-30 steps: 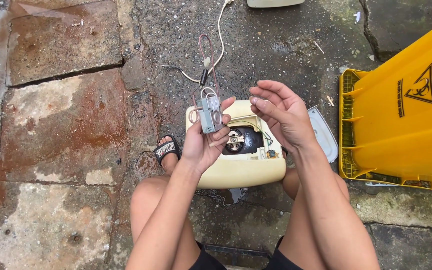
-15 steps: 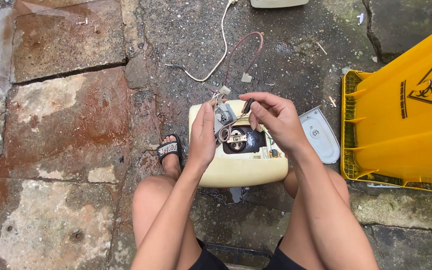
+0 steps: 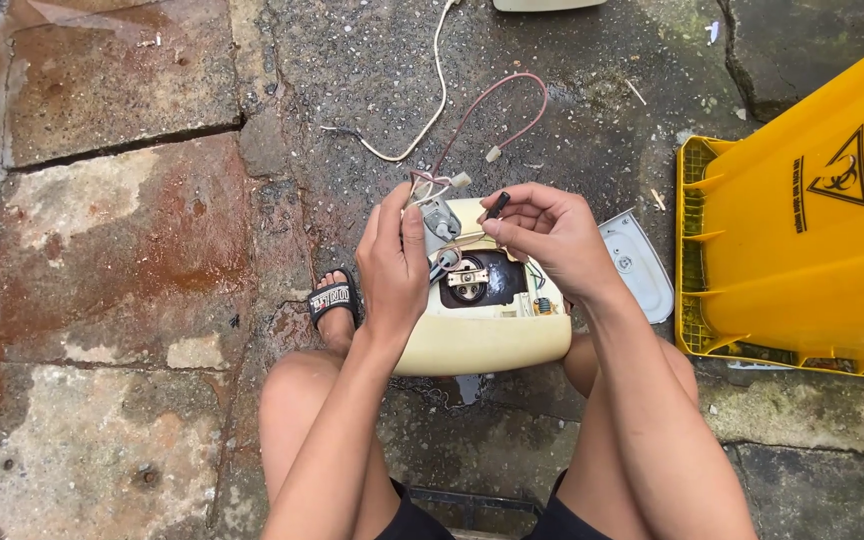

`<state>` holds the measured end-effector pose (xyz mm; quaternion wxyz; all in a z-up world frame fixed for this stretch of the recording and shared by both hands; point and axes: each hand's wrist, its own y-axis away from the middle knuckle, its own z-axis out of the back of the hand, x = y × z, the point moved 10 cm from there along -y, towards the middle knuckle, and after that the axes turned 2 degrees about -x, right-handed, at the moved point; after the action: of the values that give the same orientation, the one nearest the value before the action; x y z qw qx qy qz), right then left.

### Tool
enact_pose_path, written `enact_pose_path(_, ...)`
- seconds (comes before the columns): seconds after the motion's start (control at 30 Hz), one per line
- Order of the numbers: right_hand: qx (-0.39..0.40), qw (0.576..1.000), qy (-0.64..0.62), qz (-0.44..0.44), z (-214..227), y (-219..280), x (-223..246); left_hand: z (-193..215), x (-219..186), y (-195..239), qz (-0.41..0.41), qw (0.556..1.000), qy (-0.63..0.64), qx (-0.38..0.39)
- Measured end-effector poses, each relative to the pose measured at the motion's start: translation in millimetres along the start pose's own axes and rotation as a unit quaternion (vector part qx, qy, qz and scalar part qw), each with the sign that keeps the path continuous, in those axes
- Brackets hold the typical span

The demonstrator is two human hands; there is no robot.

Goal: The person sits on the ground and uses a screwdriver to remove screws from the casing of a small cream-colored appliance. They detach a metal plate and manipulate internal wires and components, including a small motor, before reassembling the parts.

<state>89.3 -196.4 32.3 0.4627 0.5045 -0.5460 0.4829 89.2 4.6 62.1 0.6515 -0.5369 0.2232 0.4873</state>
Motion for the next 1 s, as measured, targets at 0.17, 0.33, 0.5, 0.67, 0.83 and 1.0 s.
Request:
enact_pose_path(0.17, -0.001, 1.0, 0.01, 0.004, -4, 0, 5, 0, 3, 1, -0.004, 1.0, -0.009, -0.014)
enact_pose_path(0.33, -0.014, 1.0, 0.004, 0.014, -4, -1, 4, -2, 7, 2, 0.006, 1.0, 0.004, -0.019)
enact_pose_path(0.5, -0.023, 0.999, -0.035, 0.011, -2, -3, -2, -6, 11, 4, 0.017, 1.0, 0.017, -0.011)
enact_pose_path(0.67, -0.032, 0.998, -0.046, 0.014, 1, -7, -7, -9, 16, 7, 0.029, 0.999, 0.029, -0.01)
enact_pose_path(0.83, -0.034, 0.998, -0.049, 0.008, 0, -8, -10, -7, 16, 6, 0.039, 0.998, 0.041, -0.009)
enact_pose_path(1.0, -0.027, 0.998, -0.047, -0.02, -12, -3, 4, -4, 15, 3, 0.036, 0.999, 0.038, -0.013)
